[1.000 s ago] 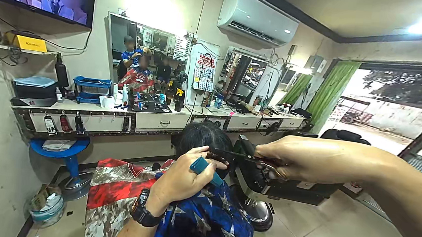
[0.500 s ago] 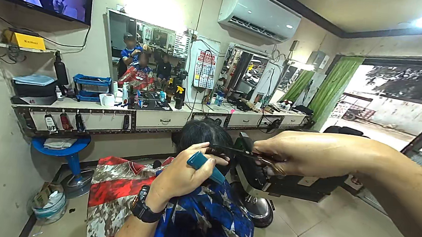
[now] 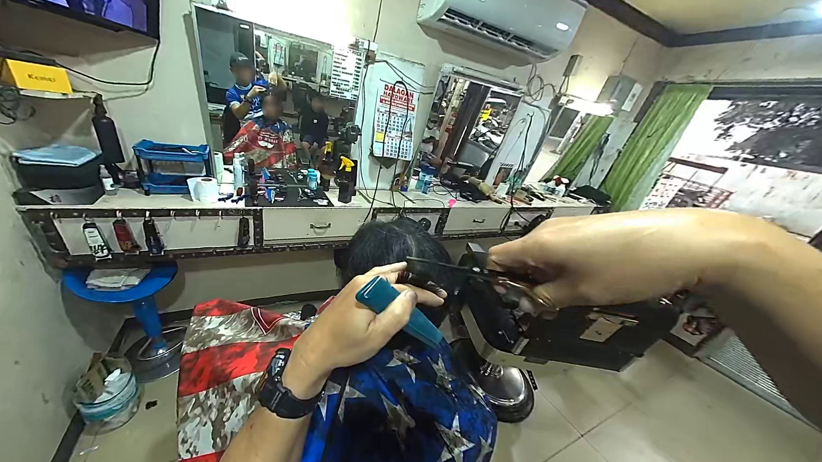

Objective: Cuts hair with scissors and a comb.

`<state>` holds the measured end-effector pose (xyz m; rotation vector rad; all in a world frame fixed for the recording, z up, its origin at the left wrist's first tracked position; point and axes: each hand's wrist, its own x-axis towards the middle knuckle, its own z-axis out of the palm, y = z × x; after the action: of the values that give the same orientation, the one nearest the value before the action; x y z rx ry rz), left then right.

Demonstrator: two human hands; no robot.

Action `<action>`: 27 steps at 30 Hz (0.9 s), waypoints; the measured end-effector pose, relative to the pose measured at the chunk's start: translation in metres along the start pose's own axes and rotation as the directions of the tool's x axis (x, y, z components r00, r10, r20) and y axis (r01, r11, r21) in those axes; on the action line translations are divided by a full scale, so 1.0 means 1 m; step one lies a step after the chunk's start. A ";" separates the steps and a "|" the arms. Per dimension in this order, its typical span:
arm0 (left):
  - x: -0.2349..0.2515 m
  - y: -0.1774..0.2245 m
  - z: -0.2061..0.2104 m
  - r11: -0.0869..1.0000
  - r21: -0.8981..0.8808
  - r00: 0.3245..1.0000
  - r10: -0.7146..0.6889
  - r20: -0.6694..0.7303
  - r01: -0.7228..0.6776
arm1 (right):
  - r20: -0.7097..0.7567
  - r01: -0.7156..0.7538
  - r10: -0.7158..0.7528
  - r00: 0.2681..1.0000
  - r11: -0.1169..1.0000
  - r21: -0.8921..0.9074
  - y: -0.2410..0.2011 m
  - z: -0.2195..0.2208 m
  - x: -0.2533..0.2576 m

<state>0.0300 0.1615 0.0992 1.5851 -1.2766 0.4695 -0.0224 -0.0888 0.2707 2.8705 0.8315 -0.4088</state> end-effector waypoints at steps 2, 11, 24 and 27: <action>0.000 0.000 -0.001 1.000 0.001 1.000 0.003 0.000 -0.003 | 0.036 -0.027 0.028 0.999 0.999 -0.028 0.001 -0.006 0.000; 0.003 0.001 -0.002 1.000 0.005 1.000 -0.028 0.005 0.028 | 0.028 -0.023 0.024 0.999 0.999 -0.045 -0.013 -0.016 0.007; 0.002 0.002 -0.005 0.997 0.073 0.999 -0.034 0.017 0.032 | 0.048 -0.013 0.017 0.999 0.997 -0.080 -0.015 -0.018 0.009; 0.003 0.000 -0.004 0.997 0.070 0.999 -0.036 0.025 0.035 | 0.019 0.013 -0.010 1.000 0.992 -0.127 -0.015 -0.012 0.011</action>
<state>0.0322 0.1636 0.1036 1.6747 -1.2616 0.4770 -0.0186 -0.0683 0.2787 2.7422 0.8395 -0.3687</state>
